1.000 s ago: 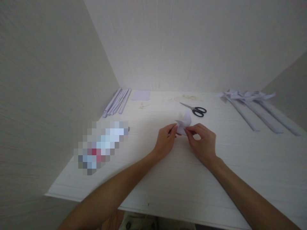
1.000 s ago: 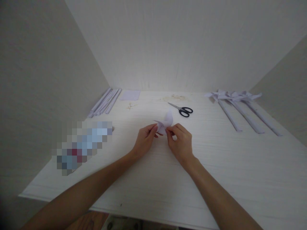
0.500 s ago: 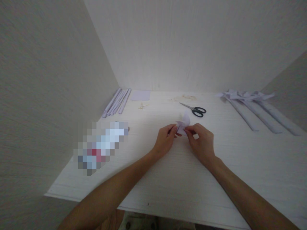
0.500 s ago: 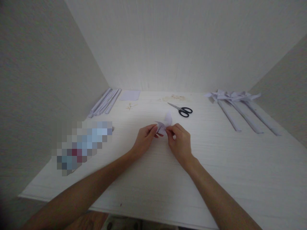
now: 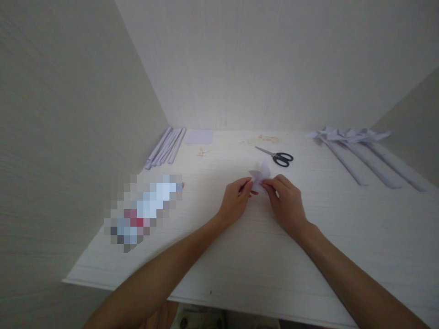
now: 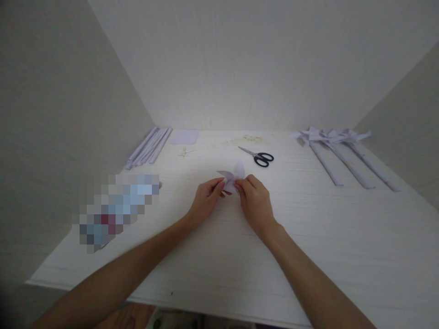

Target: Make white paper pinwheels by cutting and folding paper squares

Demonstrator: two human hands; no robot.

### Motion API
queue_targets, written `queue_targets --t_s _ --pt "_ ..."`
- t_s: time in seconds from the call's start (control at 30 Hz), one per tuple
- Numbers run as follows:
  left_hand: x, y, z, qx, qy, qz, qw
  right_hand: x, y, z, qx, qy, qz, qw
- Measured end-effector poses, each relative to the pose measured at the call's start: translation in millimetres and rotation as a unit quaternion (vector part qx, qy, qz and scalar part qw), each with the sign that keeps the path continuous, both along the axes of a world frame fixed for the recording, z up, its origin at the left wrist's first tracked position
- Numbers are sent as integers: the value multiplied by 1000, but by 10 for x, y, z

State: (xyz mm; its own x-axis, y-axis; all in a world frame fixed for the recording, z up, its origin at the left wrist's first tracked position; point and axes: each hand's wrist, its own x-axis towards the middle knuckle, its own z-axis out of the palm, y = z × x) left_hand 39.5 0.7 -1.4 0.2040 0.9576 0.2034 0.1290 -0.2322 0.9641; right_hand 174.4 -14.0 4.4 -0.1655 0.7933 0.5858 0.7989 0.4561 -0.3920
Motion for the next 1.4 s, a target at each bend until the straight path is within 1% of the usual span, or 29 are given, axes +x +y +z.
queue_targets --t_s 0.13,0.33,0.57,0.87,1.2,1.3,1.4 --pt "2 -8 15 0 3 0 1000 -15 -5 -1 3 -5 -1 1000" --pt "9 -9 21 -1 -5 -2 1000 5 16 -48 40 -7 -14 999" --pt "4 -3 -9 3 -8 7 1000 -17 -10 -18 4 -8 -6 1000" --pt "7 -1 -15 4 -12 -6 1000 -33 -11 2 6 85 -23 996" --pt "5 -1 -13 -2 -19 -12 1000 -38 -18 0 -5 99 -44 994" --pt "2 5 -14 -4 -21 -6 1000 -41 -24 10 -2 114 -29 993" --pt "-2 14 -14 -11 -21 13 1000 -43 -25 10 -5 143 11 990"
